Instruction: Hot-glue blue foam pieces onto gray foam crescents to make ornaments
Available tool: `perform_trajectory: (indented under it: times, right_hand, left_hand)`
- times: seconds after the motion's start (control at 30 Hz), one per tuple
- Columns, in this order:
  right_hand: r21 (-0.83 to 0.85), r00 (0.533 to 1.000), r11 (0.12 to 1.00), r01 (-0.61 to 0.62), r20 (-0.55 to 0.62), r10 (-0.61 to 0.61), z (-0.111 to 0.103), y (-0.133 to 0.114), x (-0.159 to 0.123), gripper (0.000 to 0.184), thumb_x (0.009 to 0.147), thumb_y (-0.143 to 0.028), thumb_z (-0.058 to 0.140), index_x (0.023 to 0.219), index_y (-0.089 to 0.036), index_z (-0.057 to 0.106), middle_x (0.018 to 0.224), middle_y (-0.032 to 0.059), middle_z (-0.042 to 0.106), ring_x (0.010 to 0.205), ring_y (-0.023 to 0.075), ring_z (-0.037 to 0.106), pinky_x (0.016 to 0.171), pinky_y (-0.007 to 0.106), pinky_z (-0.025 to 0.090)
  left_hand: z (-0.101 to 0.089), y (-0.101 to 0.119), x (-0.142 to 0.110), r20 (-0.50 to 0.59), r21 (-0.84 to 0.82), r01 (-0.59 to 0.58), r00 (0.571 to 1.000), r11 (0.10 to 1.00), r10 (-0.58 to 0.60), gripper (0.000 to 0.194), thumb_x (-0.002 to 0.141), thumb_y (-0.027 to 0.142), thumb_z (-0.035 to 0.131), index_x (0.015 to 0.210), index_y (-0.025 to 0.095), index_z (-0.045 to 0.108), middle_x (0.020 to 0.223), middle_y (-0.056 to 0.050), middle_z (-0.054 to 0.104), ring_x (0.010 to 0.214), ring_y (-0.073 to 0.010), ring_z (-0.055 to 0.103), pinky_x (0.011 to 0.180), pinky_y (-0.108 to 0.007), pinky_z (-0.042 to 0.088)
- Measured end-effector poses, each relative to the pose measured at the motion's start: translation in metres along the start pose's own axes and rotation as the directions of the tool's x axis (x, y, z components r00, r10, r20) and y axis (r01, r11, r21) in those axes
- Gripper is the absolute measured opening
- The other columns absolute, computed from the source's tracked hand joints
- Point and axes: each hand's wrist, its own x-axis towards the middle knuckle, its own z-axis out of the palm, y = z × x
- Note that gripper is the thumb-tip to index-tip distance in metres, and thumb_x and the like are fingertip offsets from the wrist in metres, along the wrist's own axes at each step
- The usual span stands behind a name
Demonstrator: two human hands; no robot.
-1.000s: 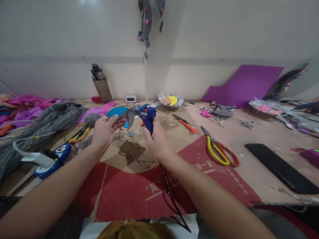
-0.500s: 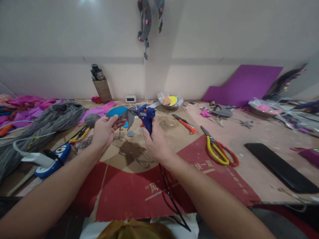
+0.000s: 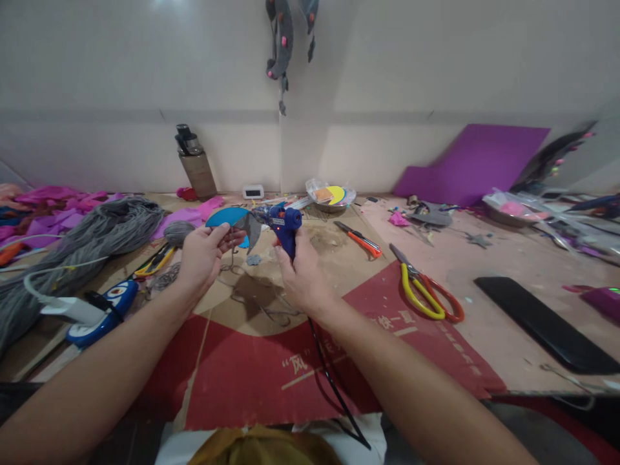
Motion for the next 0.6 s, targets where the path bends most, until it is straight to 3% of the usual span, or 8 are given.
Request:
perform_trajectory:
  times: [0.6]
  right_hand:
    - [0.014,0.999,1.000,0.015,0.043,-0.016,0.002,-0.010,-0.004,0.027,0.090,-0.025,0.046,0.116,-0.019,0.046,0.099,0.0099,0.060,0.089,0.0236,0.059,0.084,0.044,0.049]
  left_hand:
    - [0.001,0.001,-0.001,-0.005,-0.015,-0.010,1.000,1.000,0.010,0.021,0.065,0.029,0.074,0.070,0.011,0.065,0.065,-0.006,0.070,0.062,-0.0207,0.070,0.065,-0.034,0.057]
